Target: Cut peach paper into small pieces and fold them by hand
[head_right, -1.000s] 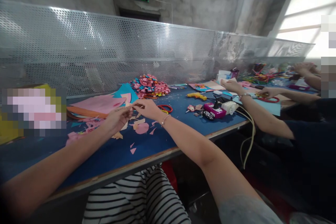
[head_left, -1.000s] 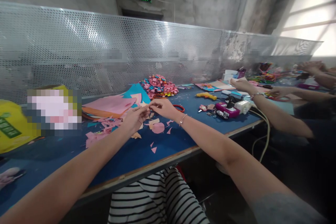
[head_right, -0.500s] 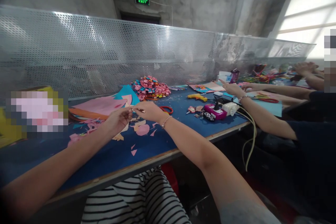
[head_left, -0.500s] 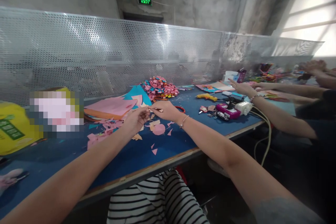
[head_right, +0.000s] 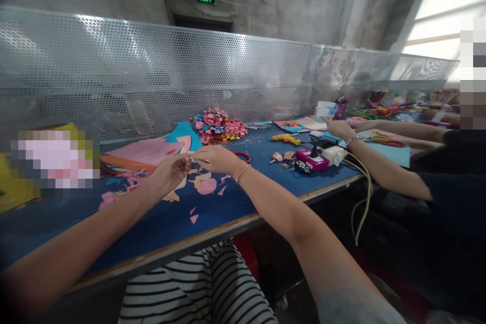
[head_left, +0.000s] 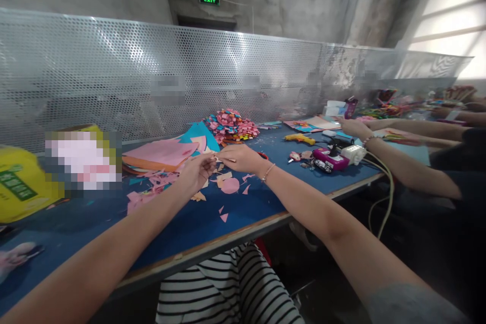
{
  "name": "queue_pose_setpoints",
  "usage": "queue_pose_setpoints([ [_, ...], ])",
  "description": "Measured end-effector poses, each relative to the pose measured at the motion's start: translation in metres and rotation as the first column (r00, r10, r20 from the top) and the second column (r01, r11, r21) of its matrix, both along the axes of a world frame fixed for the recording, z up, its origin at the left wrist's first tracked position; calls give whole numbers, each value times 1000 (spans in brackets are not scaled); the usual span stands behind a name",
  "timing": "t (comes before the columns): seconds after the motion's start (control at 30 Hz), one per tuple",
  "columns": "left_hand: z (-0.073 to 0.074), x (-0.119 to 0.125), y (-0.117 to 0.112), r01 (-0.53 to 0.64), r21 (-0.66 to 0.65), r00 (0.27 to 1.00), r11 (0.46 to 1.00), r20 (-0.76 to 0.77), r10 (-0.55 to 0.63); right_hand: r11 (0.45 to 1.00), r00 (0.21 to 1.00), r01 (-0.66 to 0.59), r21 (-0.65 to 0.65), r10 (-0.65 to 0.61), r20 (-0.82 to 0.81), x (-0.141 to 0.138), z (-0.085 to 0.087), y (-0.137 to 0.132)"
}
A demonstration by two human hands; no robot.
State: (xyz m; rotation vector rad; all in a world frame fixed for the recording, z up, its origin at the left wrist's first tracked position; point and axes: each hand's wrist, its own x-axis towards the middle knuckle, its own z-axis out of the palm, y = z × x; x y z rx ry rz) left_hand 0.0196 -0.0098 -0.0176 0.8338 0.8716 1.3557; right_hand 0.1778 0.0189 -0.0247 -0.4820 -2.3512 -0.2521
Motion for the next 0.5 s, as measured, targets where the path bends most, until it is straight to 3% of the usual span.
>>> queue_pose_setpoints([
  [0.5,-2,-1,0,47,-3,997,999,-55,-47,971,947,58,230,-127,296,7,5,-1],
])
